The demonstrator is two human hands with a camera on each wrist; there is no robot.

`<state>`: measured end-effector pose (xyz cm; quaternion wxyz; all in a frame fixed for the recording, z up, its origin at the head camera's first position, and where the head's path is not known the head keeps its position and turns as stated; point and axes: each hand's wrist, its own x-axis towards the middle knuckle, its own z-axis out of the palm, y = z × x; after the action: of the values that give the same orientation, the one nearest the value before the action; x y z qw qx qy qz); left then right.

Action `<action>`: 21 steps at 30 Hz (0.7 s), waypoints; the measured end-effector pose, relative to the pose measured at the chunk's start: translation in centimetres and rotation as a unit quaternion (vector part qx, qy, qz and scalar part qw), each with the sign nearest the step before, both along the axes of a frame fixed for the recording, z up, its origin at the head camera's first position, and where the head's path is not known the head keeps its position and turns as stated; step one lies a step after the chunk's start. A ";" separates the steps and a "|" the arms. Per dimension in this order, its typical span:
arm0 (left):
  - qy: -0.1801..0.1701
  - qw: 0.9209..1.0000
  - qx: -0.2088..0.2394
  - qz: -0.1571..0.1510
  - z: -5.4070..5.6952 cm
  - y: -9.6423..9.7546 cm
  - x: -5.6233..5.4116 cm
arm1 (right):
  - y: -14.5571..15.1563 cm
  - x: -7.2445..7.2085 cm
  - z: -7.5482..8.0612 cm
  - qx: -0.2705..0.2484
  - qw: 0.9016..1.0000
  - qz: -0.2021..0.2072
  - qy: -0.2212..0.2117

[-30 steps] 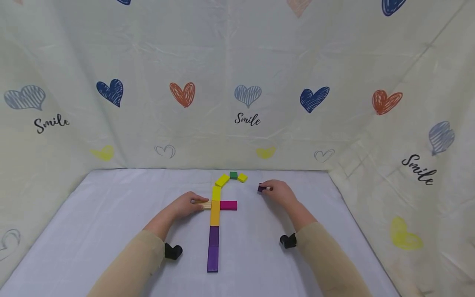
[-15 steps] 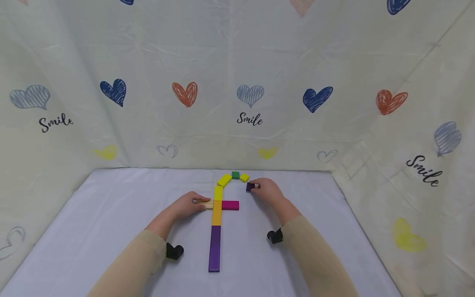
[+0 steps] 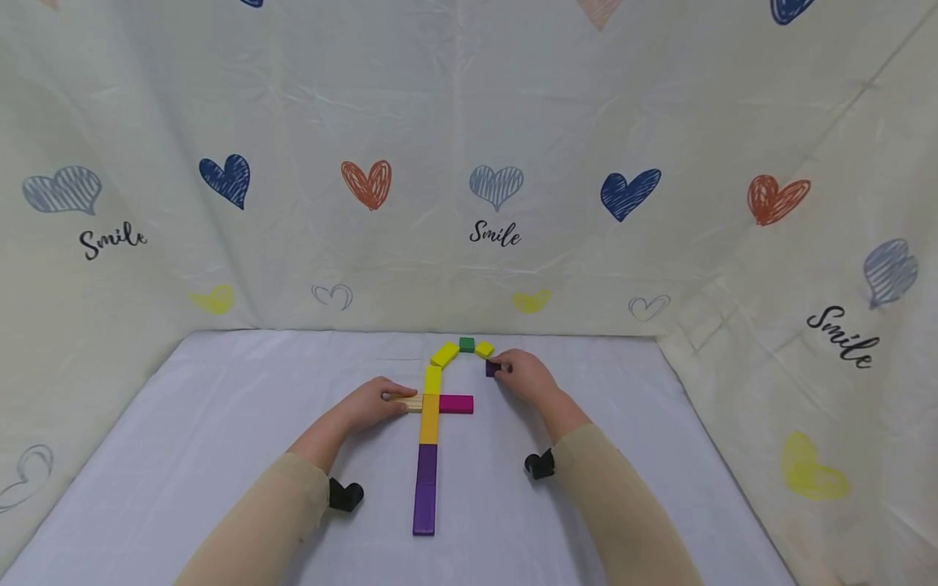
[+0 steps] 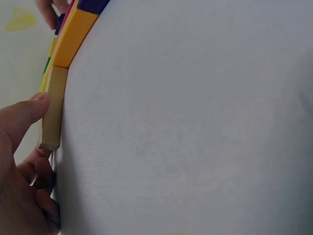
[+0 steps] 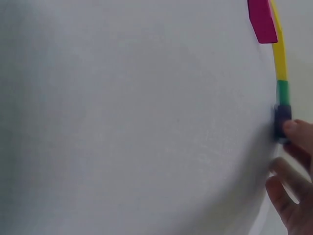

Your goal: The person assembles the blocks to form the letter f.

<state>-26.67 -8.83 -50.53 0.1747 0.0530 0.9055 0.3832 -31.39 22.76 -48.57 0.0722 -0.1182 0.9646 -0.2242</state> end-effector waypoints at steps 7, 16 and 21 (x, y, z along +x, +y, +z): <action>0.002 1.000 -0.001 0.001 0.1 0.0 0.2 | -0.1 -0.1 0.1 -0.002 1.000 -0.006 -0.003; 0.004 1.000 0.007 0.000 0.4 0.2 0.5 | 0.0 -0.3 -0.1 -0.002 1.000 -0.012 -0.002; 0.001 1.000 0.000 0.007 0.3 0.1 0.5 | -0.1 -0.5 -0.4 -0.004 1.000 -0.014 -0.002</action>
<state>-26.12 -8.73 -50.24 0.1716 0.0470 0.9060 0.3840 -31.89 22.70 -48.94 0.0707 -0.1044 0.9651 -0.2296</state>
